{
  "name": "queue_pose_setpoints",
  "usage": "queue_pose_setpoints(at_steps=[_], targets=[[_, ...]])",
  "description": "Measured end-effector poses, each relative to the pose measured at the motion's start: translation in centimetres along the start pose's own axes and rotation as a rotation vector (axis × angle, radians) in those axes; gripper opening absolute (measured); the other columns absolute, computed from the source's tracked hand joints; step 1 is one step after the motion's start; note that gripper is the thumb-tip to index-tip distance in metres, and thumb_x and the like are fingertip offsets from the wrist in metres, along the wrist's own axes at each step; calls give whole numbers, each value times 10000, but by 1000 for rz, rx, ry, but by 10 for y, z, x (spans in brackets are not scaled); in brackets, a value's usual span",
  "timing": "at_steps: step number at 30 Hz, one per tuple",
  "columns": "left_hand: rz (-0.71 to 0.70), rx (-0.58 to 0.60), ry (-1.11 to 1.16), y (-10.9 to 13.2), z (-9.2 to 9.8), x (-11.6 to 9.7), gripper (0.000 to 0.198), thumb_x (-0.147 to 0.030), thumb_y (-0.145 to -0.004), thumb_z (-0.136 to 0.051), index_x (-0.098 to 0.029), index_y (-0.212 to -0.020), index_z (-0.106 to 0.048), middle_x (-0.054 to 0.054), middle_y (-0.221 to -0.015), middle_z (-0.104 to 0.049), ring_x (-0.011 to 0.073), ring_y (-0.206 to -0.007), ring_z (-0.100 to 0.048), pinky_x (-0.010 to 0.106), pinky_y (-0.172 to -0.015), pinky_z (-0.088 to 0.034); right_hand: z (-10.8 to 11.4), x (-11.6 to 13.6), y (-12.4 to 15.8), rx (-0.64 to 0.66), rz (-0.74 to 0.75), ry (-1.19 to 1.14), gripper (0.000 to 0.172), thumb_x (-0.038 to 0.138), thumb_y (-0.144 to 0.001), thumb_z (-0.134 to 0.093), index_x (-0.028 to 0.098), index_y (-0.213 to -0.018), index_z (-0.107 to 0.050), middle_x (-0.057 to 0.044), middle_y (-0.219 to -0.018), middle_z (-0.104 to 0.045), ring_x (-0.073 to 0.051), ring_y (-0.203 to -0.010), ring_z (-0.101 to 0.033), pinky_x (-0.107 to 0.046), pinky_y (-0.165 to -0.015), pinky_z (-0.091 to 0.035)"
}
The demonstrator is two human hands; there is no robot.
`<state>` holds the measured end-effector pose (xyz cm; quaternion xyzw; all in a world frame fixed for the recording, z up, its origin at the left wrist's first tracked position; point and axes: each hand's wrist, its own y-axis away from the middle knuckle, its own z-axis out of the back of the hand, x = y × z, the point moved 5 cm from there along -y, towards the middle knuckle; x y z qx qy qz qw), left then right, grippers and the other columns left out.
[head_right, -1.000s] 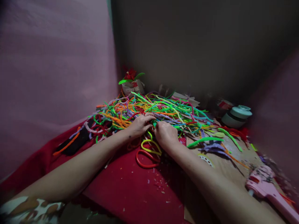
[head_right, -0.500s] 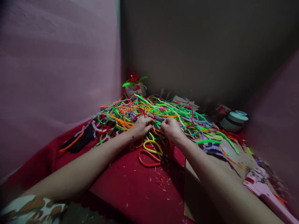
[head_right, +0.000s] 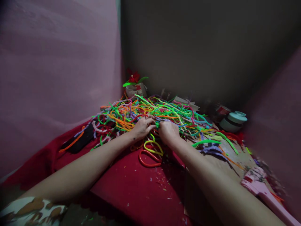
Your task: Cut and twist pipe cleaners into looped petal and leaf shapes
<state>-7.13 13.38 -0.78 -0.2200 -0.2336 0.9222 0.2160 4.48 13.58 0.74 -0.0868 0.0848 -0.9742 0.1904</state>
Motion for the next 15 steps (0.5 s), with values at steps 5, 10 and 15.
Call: queue_pose_setpoints(at_steps=[5, 10, 15], targets=[[-2, 28, -51, -3, -9, -6, 281, -186, -770, -564, -220, -1042, -625, 71, -1137, -554, 196, -989, -543, 336, -889, -433, 6, -2, 4, -13, -5, -62, 254, 220, -786, -425, 138, -836, -660, -164, -834, -664, -283, -787, -607, -343, -655, -384], [43, 78, -81, -8, -19, -1, 274, -120, -766, -505, -224, -944, -687, 67, -1196, -553, 195, -1015, -559, 306, -907, -432, 19, -5, 9, 56, 2, -262, 215, 297, -756, -502, 166, -599, -570, -26, -561, -545, -158, -573, -525, -254, -521, -345], [97, 98, -74, -12, -24, 10, 273, -118, -781, -487, -204, -931, -698, 72, -1113, -621, 193, -994, -584, 308, -921, -432, 36, -24, 28, 200, -122, -916, 305, 416, -686, -595, 179, -545, -465, 73, -410, -299, -53, -354, -241, -216, -364, -181]])
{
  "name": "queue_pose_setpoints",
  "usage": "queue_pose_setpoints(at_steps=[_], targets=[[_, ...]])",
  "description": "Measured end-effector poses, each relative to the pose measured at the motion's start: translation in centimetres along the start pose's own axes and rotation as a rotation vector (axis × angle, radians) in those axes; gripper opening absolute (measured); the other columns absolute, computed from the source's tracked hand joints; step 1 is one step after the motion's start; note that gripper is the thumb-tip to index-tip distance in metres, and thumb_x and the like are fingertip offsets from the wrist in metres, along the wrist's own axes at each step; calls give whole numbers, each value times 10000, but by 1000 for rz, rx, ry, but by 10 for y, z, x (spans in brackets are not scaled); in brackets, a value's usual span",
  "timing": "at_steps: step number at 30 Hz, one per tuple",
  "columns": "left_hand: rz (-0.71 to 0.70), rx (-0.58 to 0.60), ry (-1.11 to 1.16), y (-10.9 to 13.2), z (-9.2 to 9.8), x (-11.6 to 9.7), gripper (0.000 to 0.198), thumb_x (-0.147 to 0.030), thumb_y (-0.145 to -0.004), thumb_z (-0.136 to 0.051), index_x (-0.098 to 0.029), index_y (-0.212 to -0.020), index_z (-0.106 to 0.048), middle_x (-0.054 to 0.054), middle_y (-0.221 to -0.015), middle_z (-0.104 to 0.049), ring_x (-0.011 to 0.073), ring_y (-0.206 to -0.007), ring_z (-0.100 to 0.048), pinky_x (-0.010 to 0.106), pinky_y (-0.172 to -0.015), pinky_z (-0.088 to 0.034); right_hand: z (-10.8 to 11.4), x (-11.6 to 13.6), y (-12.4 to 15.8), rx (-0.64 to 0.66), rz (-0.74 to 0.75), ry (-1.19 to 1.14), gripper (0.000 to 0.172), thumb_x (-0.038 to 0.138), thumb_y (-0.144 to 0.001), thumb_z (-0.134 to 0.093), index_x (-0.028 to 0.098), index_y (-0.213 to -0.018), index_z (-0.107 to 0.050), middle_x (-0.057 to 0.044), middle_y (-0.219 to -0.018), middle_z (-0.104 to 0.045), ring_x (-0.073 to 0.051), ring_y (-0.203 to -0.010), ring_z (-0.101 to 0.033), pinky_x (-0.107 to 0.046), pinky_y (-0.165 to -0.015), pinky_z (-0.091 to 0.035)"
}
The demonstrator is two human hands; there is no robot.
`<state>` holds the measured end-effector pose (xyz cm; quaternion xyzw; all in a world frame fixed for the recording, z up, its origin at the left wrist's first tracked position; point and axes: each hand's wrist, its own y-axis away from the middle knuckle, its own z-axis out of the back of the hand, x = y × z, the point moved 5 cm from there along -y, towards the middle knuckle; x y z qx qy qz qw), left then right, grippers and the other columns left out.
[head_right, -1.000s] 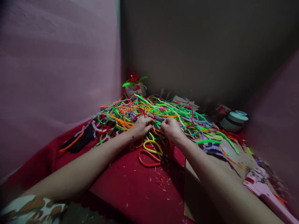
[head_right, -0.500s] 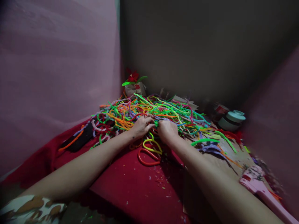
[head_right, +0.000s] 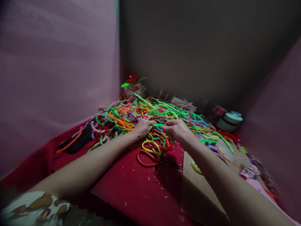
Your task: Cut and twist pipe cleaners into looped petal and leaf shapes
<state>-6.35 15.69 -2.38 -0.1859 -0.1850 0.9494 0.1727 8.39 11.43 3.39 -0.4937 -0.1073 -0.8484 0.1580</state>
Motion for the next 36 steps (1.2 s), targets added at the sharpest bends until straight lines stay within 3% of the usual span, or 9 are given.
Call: queue_pose_setpoints(at_steps=[4, 9, 13, 16, 19, 21, 24, 29, 36], targets=[[-3, -7, 18, -2, -3, 4, 204, -139, -774, -525, -182, -846, -710, 82, -1108, -623, 202, -994, -583, 328, -921, -433, 38, 0, 30, 19, -53, -444, 244, 311, -596, -716, 165, -560, -523, 79, -390, -317, -19, -332, -177, -202, -350, -65], [-82, -79, 68, 2, 15, -3, 199, -177, -778, -555, -184, -927, -687, 77, -1080, -619, 194, -1001, -568, 330, -922, -427, 77, -4, 63, -209, 109, -796, 142, 258, -633, -694, 185, -647, -573, 66, -432, -444, -9, -313, -210, -175, -328, -126], [-175, -175, 111, 14, 47, -31, 250, -168, -795, -529, -185, -1014, -647, 94, -1177, -545, 219, -1095, -478, 375, -933, -398, 56, -20, 69, -216, 70, -920, 171, 279, -652, -688, 184, -674, -547, 74, -423, -451, -2, -295, -222, -152, -328, -140], [-149, -231, 412, 26, 67, -62, 213, -256, -767, -589, -163, -946, -657, 87, -919, -594, 201, -904, -528, 358, -809, -442, 27, -29, 67, -149, -4, -934, 194, 293, -665, -684, 174, -711, -537, 69, -444, -477, 3, -289, -201, -158, -325, -128], [126, 169, 1008, 32, 48, -88, 322, -374, -791, -550, -147, -1013, -603, -13, -591, -516, 87, -473, -445, 224, -472, -392, 5, -32, 66, -76, -51, -921, 251, 298, -652, -704, 176, -657, -485, 73, -437, -463, -5, -292, -201, -172, -326, -105], [290, 201, 1330, 34, 40, -96, 286, -386, -797, -538, -142, -929, -604, -43, -511, -461, 61, -391, -382, 196, -409, -330, -5, -34, 67, -25, -85, -894, 285, 295, -648, -719, 173, -634, -462, 86, -430, -417, -9, -313, -201, -178, -337, -102], [426, 177, 1605, 34, 32, -97, 214, -347, -776, -580, -134, -777, -597, -39, -466, -465, 61, -374, -404, 189, -399, -330, -13, -37, 71, 43, -97, -841, 288, 310, -671, -715, 165, -629, -470, 94, -444, -364, -21, -361, -230, -181, -367, -163], [509, 76, 1715, 31, 29, -81, 212, -338, -748, -631, -128, -733, -603, -45, -445, -458, 54, -382, -429, 171, -404, -355, -18, -43, 78, 109, -76, -640, 232, 368, -749, -635, 162, -697, -541, 16, -578, -572, -65, -461, -417, -204, -456, -296], [496, -3, 1739, 30, 40, -66, 200, -312, -767, -616, -113, -772, -594, -2, -666, -596, 25, -422, -465, 145, -388, -371, -30, -53, 80, 193, -110, -745, 238, 363, -795, -576, 153, -682, -570, 82, -381, -352, -43, -354, -243, -197, -384, -182]])
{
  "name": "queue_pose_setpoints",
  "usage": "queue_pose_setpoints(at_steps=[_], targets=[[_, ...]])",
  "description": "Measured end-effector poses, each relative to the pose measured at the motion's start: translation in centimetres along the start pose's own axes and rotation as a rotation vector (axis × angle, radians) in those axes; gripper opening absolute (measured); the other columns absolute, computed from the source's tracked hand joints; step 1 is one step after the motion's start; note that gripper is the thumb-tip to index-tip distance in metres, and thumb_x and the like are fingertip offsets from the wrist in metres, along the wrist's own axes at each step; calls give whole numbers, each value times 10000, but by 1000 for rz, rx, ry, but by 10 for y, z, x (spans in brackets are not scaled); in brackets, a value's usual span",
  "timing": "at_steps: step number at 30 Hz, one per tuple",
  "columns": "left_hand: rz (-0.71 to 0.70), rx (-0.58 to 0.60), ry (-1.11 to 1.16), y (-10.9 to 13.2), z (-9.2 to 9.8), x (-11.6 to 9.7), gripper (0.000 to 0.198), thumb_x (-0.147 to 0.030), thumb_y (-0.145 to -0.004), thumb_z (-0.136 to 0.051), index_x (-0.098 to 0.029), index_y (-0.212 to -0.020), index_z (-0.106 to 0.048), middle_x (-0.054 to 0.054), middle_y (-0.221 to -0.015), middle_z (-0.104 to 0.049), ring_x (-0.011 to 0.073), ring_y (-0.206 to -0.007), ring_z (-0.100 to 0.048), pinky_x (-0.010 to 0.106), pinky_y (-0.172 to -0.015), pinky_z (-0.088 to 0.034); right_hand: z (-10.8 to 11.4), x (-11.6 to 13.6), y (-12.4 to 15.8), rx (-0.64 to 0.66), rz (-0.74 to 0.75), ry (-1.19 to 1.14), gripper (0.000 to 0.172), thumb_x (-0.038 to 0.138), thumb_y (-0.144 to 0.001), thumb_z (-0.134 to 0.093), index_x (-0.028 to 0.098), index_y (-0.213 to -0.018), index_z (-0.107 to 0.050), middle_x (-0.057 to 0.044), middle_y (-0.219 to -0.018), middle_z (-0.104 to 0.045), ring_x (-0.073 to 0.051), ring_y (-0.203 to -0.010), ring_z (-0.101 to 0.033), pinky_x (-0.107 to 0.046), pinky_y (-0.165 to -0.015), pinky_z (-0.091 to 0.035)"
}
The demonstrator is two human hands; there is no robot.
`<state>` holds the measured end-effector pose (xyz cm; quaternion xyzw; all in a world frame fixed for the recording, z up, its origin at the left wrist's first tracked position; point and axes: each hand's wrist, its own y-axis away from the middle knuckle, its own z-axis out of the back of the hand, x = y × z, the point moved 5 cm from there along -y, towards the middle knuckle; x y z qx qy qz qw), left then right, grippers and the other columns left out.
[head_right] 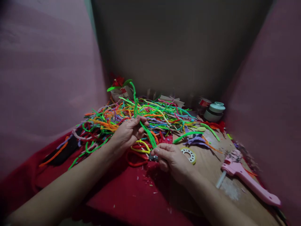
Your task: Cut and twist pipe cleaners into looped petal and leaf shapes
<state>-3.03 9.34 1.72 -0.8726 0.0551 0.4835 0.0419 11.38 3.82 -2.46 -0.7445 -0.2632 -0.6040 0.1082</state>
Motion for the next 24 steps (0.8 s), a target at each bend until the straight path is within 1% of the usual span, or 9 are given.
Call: queue_pose_setpoints(at_steps=[2, 3, 6, 9, 11, 14, 16, 19, 24], targets=[[-10, 13, -19, 1, 0, -2, 197, -307, -787, -590, -110, -792, -597, -4, -648, -591, 27, -403, -461, 146, -371, -372, -1, -4, 0, 51, -56, -74, 230, 364, -788, -585, 145, -718, -593, 91, -358, -329, -36, -328, -208, -193, -364, -151], [-4, 31, -37, 1, 0, -1, 203, -310, -788, -587, -107, -792, -597, -6, -637, -586, 29, -392, -459, 148, -359, -372, -1, -5, 0, 77, -69, -97, 239, 371, -785, -586, 140, -725, -600, 84, -357, -355, -34, -322, -227, -189, -361, -157], [65, 121, -112, 4, -4, 5, 226, -323, -778, -591, -98, -791, -603, -6, -620, -581, 40, -372, -461, 164, -331, -386, -3, -4, 4, 148, -65, -119, 231, 356, -753, -621, 128, -788, -612, 37, -435, -501, -48, -363, -385, -180, -400, -258], [133, 183, -173, 8, -9, 13, 248, -339, -774, -588, -93, -789, -605, 5, -621, -599, 49, -358, -469, 175, -322, -395, -7, -1, 6, 216, -51, -111, 265, 284, -690, -679, 133, -898, -613, 15, -527, -571, -84, -455, -503, -197, -473, -353], [160, 215, -196, 12, -12, 19, 259, -350, -773, -586, -92, -783, -606, 13, -606, -611, 59, -359, -486, 179, -329, -398, -8, 2, 5, 179, -28, -112, 248, 281, -689, -680, 135, -878, -613, 9, -564, -581, -92, -487, -524, -203, -491, -375], [215, 242, -230, 17, -17, 26, 276, -371, -776, -578, -100, -811, -615, 2, -511, -584, 80, -363, -506, 183, -358, -411, -5, 7, 2, 78, 34, -115, 206, 319, -737, -644, 139, -833, -613, 5, -597, -577, -74, -478, -498, -194, -474, -372], [246, 249, -265, 21, -20, 30, 284, -381, -778, -573, -106, -831, -622, -10, -468, -555, 78, -353, -494, 177, -364, -399, -4, 8, 0, 59, 50, -116, 207, 332, -756, -626, 140, -830, -614, 0, -616, -582, -67, -468, -485, -191, -461, -371], [280, 243, -309, 26, -23, 32, 295, -395, -776, -572, -109, -819, -630, -31, -434, -496, 48, -314, -414, 156, -339, -310, 0, 6, -2, 20, 41, -111, 200, 343, -753, -626, 148, -780, -596, 10, -579, -579, -66, -431, -482, -189, -431, -361], [289, 258, -283, 26, -25, 31, 287, -397, -762, -595, -115, -791, -636, -82, -405, -342, 8, -308, -244, 145, -329, -171, 9, 7, -1, -82, 50, -96, 204, 309, -715, -657, 156, -678, -528, 26, -508, -577, -43, -335, -427, -167, -352, -268]])
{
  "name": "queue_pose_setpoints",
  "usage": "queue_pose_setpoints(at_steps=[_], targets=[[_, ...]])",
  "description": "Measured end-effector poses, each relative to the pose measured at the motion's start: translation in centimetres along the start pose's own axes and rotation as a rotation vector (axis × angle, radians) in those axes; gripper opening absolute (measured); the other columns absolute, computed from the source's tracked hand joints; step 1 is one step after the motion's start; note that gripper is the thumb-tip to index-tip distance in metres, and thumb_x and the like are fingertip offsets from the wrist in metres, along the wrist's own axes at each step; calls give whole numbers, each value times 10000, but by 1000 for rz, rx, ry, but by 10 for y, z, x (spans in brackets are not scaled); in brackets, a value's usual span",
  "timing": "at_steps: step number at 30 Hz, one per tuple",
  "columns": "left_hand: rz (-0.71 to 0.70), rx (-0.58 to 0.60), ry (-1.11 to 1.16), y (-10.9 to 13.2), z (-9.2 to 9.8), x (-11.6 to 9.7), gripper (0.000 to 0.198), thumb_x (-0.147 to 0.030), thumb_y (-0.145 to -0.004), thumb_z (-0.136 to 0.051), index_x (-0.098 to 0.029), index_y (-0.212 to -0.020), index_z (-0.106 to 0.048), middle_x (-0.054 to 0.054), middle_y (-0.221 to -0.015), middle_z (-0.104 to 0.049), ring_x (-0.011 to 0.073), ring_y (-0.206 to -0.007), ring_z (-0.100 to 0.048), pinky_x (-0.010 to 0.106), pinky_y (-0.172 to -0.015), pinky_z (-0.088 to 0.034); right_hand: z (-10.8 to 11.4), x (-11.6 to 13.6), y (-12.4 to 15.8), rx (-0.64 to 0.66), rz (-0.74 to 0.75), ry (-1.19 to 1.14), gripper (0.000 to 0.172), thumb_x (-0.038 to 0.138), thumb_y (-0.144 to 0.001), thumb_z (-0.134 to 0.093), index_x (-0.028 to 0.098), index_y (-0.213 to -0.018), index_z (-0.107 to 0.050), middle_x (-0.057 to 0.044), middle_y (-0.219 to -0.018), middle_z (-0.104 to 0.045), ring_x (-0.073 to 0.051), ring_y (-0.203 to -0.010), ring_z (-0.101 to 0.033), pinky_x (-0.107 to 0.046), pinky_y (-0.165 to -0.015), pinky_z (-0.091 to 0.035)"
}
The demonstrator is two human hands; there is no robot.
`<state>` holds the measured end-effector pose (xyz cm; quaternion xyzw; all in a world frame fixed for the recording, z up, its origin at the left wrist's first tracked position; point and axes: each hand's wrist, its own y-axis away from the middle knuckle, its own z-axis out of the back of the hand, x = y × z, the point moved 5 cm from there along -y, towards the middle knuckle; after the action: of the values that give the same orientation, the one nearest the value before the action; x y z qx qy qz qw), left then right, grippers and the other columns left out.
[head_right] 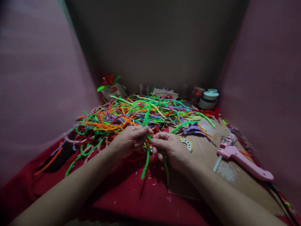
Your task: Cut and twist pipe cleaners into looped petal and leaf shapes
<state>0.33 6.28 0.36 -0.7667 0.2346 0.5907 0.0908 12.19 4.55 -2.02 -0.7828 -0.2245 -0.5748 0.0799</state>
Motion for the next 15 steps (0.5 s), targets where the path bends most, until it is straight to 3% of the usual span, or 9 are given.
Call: queue_pose_setpoints(at_steps=[6, 11, 15], targets=[[59, 46, -51, 0, 2, 2, 274, -377, -771, -593, -126, -871, -642, -65, -471, -432, -8, -291, -213, 156, -313, -99, 0, -1, -1, 35, -23, -47, 190, 286, -721, -630, 151, -653, -514, 61, -422, -498, -10, -277, -287, -151, -309, -195], [22, 77, -95, -1, 1, 4, 275, -378, -763, -606, -107, -804, -637, -57, -450, -407, 4, -339, -262, 153, -347, -152, -6, -4, 0, 84, -21, -17, 190, 322, -742, -612, 140, -782, -578, 41, -407, -541, -37, -256, -342, -160, -294, -221], [72, 129, -32, -1, 2, 6, 232, -345, -771, -602, -114, -757, -604, -43, -526, -458, -3, -346, -269, 146, -355, -191, -4, 1, 0, 66, 33, -92, 145, 266, -718, -636, 152, -726, -547, 19, -457, -590, -57, -301, -428, -163, -329, -293]])
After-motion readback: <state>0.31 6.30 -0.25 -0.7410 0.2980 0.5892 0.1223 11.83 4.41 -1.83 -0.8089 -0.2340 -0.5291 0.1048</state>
